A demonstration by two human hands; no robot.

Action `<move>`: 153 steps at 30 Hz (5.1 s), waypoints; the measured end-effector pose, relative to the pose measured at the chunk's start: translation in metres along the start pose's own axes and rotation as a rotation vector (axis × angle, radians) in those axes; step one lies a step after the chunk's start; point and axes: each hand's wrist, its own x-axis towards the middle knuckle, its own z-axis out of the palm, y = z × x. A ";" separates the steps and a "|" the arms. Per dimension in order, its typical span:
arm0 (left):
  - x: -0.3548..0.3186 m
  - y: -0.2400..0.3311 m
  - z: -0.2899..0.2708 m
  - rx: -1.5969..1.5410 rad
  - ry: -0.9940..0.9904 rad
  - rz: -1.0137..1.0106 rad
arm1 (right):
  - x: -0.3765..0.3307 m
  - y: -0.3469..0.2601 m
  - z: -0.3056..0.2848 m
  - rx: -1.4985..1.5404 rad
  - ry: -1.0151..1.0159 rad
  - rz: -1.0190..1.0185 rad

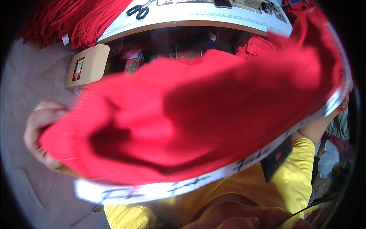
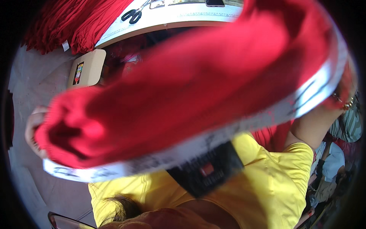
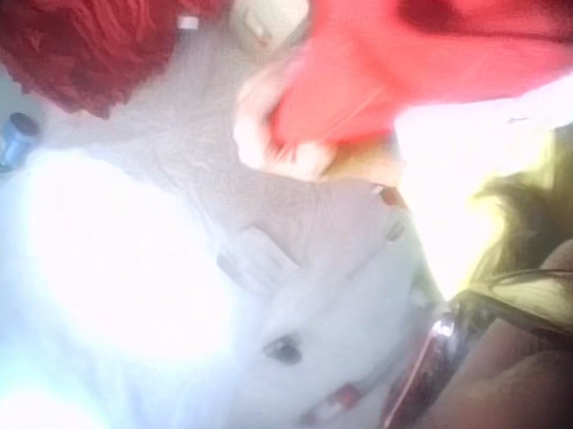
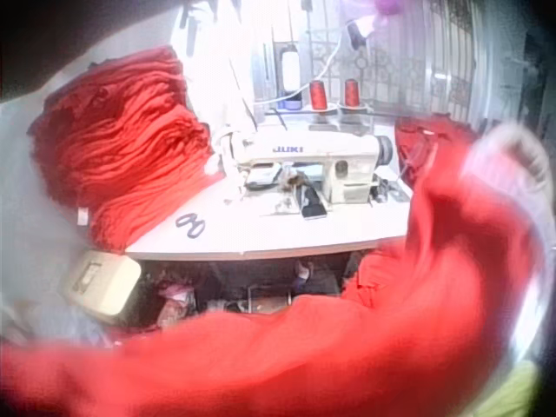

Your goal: The person repeatedly picks up red garments from a pile, uses scissors to cut off white tags or threads, and places the items back down. The camera angle is unstable and frequently obstructs the view of the hands and the task.

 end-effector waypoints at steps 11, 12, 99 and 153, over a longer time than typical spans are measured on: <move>-0.093 -0.145 0.193 0.289 -0.861 -0.587 | -0.165 0.079 0.178 -0.515 -0.978 0.514; -0.111 -0.141 0.209 0.318 -0.907 -0.669 | -0.187 0.071 0.187 -0.624 -1.066 0.633; -0.177 -0.074 0.221 0.124 0.028 -0.785 | -0.276 0.106 0.169 -0.045 0.019 1.289; -0.240 -0.052 0.116 0.043 0.035 -1.237 | -0.237 0.068 0.066 -0.154 -1.445 1.195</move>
